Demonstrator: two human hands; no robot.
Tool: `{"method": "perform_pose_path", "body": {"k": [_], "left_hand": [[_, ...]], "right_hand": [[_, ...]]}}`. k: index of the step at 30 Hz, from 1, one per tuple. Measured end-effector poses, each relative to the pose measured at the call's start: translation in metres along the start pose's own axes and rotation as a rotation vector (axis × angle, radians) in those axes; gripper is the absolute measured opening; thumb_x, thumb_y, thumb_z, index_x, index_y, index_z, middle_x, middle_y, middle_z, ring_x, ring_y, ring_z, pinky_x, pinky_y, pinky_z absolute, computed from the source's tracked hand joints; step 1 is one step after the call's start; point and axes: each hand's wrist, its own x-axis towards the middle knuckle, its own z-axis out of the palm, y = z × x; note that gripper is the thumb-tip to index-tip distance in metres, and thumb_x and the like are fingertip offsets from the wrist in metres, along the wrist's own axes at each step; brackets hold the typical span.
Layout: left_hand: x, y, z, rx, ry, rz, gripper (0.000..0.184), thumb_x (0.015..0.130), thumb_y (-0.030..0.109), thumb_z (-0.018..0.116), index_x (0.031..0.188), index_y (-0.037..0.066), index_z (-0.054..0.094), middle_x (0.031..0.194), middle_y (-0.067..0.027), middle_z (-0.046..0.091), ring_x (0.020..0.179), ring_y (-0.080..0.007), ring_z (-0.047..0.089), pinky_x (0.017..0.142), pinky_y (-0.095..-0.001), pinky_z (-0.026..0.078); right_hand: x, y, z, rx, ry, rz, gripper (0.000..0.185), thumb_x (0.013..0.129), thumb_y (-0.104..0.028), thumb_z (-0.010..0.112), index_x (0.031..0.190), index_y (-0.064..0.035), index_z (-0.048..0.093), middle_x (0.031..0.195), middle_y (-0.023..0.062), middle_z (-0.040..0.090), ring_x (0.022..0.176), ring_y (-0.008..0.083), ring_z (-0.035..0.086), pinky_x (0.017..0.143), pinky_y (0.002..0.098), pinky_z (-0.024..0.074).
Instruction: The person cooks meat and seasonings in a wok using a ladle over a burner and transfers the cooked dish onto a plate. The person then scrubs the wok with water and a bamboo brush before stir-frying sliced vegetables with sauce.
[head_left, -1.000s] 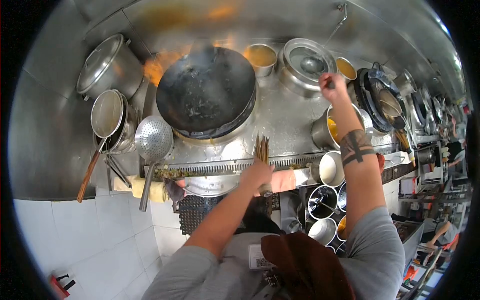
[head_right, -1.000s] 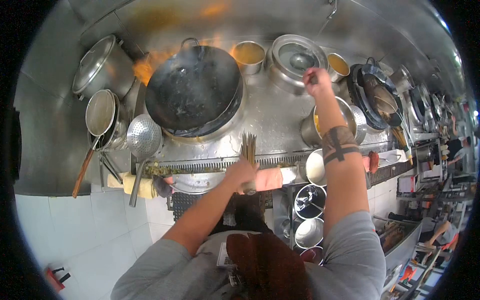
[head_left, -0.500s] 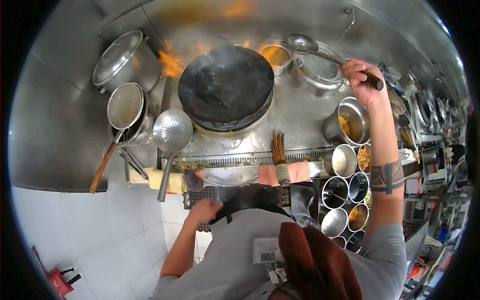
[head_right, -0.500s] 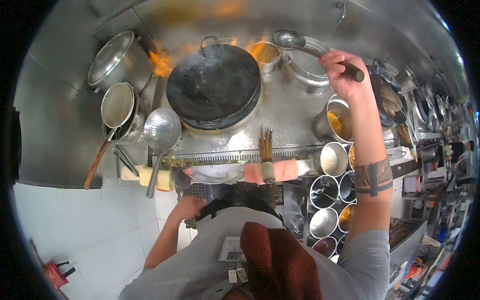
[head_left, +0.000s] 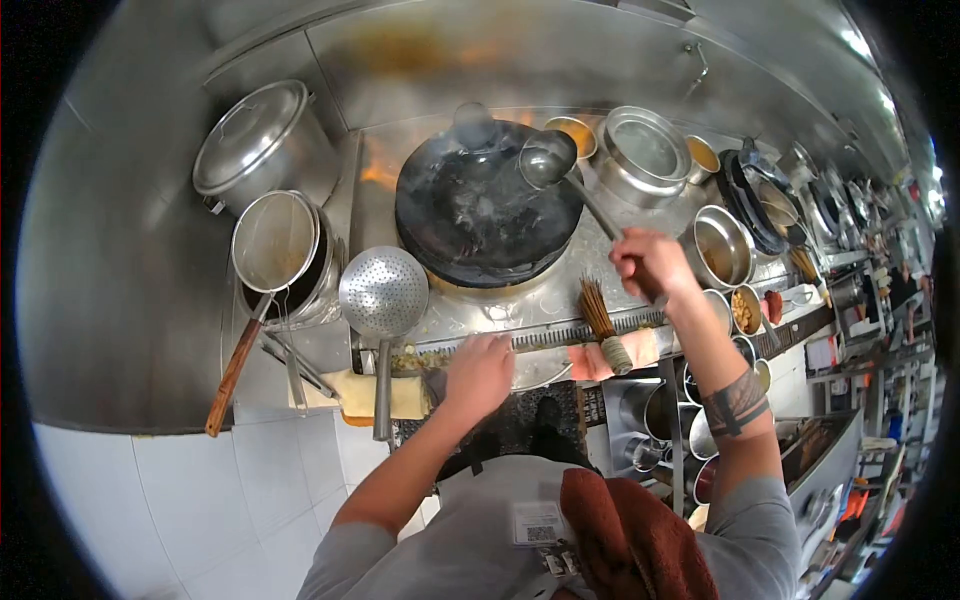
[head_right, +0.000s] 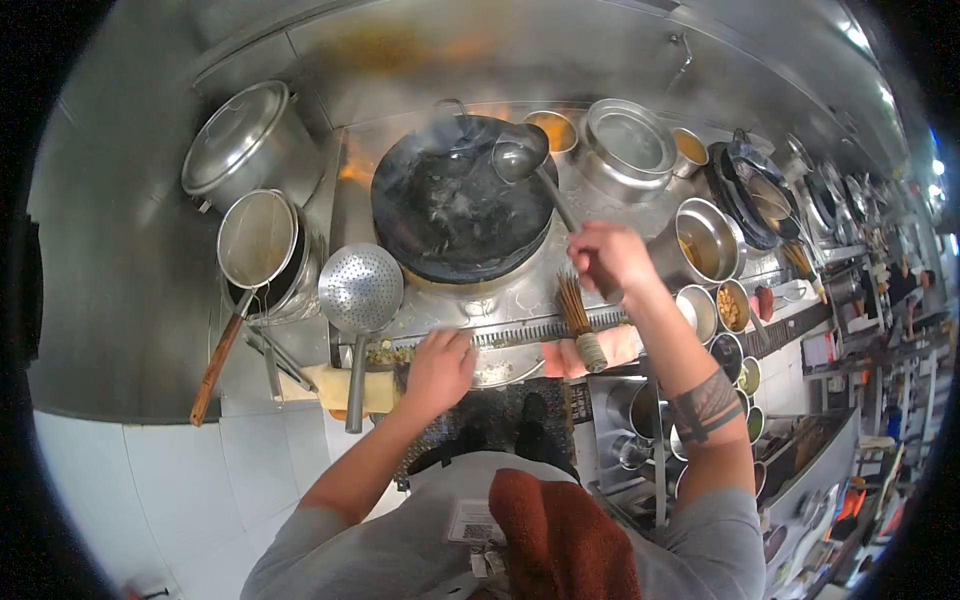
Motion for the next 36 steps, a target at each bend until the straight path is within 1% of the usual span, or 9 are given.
{"method": "perform_pose_path", "body": {"k": [3,7,12,19,23,27,32,34,36], "left_hand": [[0.046,0.008,0.004,-0.113,0.02,0.179,0.024,0.09,0.019,0.064,0.109,0.004,0.069,0.098,-0.016,0.067,0.094,-0.0367,0.064,0.082,-0.0447,0.052],[0.022,0.003,0.008,-0.215,-0.224,0.006,0.025,0.089,0.021,0.067,0.107,0.004,0.069,0.094,-0.0151,0.067,0.086,-0.0358,0.064,0.077,-0.0445,0.052],[-0.087,-0.054,0.032,-0.39,-0.239,-0.011,0.016,0.09,0.012,0.067,0.097,-0.002,0.068,0.082,-0.0175,0.063,0.081,-0.0361,0.062,0.072,-0.0419,0.052],[-0.102,-0.065,0.044,-0.254,-0.563,-0.163,0.017,0.092,0.013,0.067,0.097,-0.003,0.068,0.084,-0.0151,0.065,0.08,-0.0305,0.062,0.073,-0.0377,0.052],[-0.086,-0.029,0.058,-0.165,-0.735,-0.083,0.017,0.093,0.013,0.067,0.097,-0.003,0.068,0.085,-0.015,0.066,0.08,-0.0296,0.063,0.073,-0.0371,0.052],[-0.088,0.026,0.079,-0.114,-0.935,0.056,0.017,0.093,0.013,0.067,0.098,-0.003,0.068,0.086,-0.0148,0.067,0.079,-0.0287,0.063,0.073,-0.0365,0.052],[-0.128,0.12,0.105,-0.176,-1.139,0.292,0.017,0.093,0.013,0.066,0.098,-0.003,0.069,0.086,-0.0144,0.067,0.078,-0.0266,0.064,0.073,-0.035,0.052],[-0.16,0.173,0.119,-0.243,-1.227,0.495,0.017,0.093,0.015,0.067,0.098,-0.002,0.07,0.087,-0.0138,0.068,0.076,-0.0248,0.065,0.072,-0.0337,0.052],[-0.199,0.232,0.135,-0.293,-1.299,0.656,0.017,0.094,0.016,0.066,0.098,0.0,0.07,0.086,-0.0141,0.067,0.078,-0.026,0.066,0.073,-0.0348,0.052]], "right_hand": [[-0.015,0.032,-0.004,-0.499,0.064,-0.153,0.031,0.085,-0.007,0.063,0.113,0.0051,0.064,0.064,0.007,0.062,0.048,0.0119,0.054,0.046,0.0301,0.0445],[-0.035,0.1,-0.05,-1.01,0.353,-0.473,0.064,0.088,-0.013,0.067,0.147,-0.0042,0.046,0.099,0.0266,0.069,0.087,0.0387,0.07,0.078,0.0431,0.0541],[-0.091,0.186,-0.086,-0.726,0.68,0.083,0.073,0.084,-0.024,0.069,0.152,-0.0165,0.044,0.096,0.0224,0.072,0.083,0.0345,0.072,0.075,0.0453,0.0559],[-0.05,0.296,-0.096,-0.63,0.764,0.194,0.045,0.08,-0.018,0.066,0.125,-0.0151,0.06,0.104,0.018,0.071,0.099,0.0352,0.07,0.085,0.0478,0.0558],[-0.068,0.319,-0.099,-0.692,1.034,-0.202,0.027,0.079,-0.014,0.065,0.104,-0.0048,0.069,0.103,0.0187,0.066,0.1,0.0373,0.064,0.087,0.0471,0.0526],[-0.226,0.353,-0.118,-0.243,1.407,-0.419,0.022,0.087,-0.019,0.065,0.101,-0.002,0.068,0.099,0.0186,0.065,0.095,0.0404,0.063,0.085,0.0457,0.052],[-0.505,0.511,-0.115,0.811,1.949,-0.624,0.017,0.102,-0.02,0.05,0.105,-0.004,0.053,0.09,0.0103,0.063,0.071,0.0213,0.065,0.058,0.0333,0.0559],[-0.607,0.612,-0.102,1.2,2.254,-0.401,0.029,0.105,-0.03,0.046,0.103,-0.002,0.053,0.081,0.0116,0.063,0.067,0.0227,0.062,0.062,0.0352,0.0558],[-0.686,0.662,-0.068,1.418,2.414,-0.844,0.036,0.102,-0.037,0.053,0.109,-0.0015,0.05,0.077,0.0125,0.061,0.071,0.0253,0.063,0.066,0.0393,0.0579]]}}
